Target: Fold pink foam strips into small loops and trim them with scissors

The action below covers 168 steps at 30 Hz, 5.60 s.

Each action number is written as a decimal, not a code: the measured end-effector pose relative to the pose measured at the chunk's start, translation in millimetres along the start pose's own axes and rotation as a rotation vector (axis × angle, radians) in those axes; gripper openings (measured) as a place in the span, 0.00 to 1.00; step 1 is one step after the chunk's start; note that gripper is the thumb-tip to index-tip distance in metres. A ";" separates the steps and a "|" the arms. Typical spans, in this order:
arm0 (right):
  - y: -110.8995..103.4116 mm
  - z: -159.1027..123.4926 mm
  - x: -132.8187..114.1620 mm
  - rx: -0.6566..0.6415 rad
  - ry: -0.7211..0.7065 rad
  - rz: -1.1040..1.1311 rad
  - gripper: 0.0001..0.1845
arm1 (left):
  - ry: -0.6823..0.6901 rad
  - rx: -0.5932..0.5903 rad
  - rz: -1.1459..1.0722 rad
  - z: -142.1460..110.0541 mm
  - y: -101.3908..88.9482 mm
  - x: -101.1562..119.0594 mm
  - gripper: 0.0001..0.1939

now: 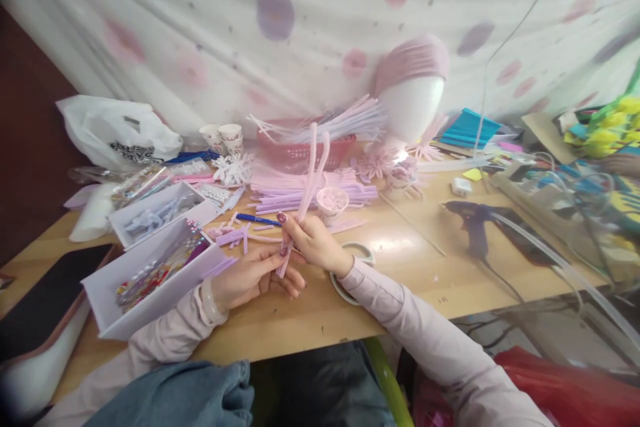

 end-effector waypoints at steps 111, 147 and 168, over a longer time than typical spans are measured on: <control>-13.0 -1.8 0.9 -0.358 0.122 0.402 0.15 | 0.176 -0.098 0.159 0.8 0.5 5.6 0.15; -8.9 -1.7 6.2 0.168 0.045 0.026 0.19 | 0.239 0.196 0.134 5.9 -8.0 5.7 0.14; -7.4 -2.1 2.8 0.267 0.116 0.232 0.20 | 0.338 0.185 0.362 9.2 -7.1 6.5 0.12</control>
Point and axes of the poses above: each hand's wrist, its own z-axis towards the middle knuckle, its own y-axis out of the palm, x = y × z, the point moved 2 cm from there along z, towards the middle knuckle, and after that the axes turned 7 degrees about -y, right-handed, at the moved point
